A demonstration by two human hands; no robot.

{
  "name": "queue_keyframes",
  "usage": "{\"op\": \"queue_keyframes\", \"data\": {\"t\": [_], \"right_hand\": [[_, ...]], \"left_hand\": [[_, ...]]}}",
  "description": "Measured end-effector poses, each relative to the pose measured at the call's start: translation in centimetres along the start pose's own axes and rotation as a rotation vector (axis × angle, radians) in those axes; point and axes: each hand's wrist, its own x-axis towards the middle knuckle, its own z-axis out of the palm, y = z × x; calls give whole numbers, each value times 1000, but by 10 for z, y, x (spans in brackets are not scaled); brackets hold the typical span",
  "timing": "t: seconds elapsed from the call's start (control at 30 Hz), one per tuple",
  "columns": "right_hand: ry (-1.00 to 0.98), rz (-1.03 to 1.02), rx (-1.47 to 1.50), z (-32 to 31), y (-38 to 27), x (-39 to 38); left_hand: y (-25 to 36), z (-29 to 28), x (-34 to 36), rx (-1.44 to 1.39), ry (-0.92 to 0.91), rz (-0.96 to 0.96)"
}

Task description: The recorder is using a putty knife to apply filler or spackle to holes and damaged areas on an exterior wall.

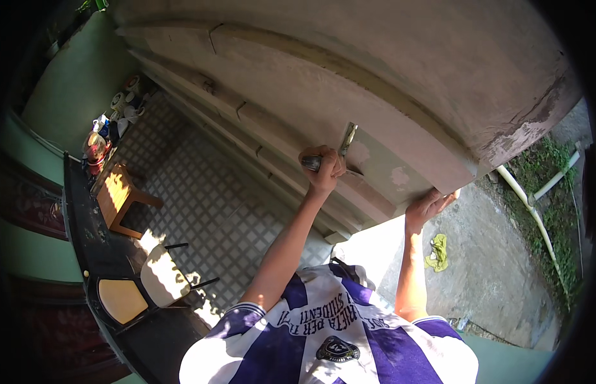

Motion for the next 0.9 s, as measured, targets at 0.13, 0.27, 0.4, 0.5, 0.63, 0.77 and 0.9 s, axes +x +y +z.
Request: {"op": "queue_keyframes", "data": {"t": [0.13,0.27,0.4,0.5,0.63,0.77,0.9], "right_hand": [[10,-12,-23,-1,8,-2],[7,-35,-14,-1,6,-1],[-3,-19,-37,1,10,-2],[11,-24,-30,-2,12,-4],[7,-29,-20,-1,11,-2],[14,-13,-11,1,7,-1],[5,0,-11,-2,14,-6]], "left_hand": [[23,7,8,23,48,13],[22,14,19,48,-8,66],[3,11,10,130,-59,-10],[20,29,16,19,37,45],[25,25,29,15,-42,47],[-3,33,21,256,-32,-113],[24,47,33,142,-29,-13]]}}
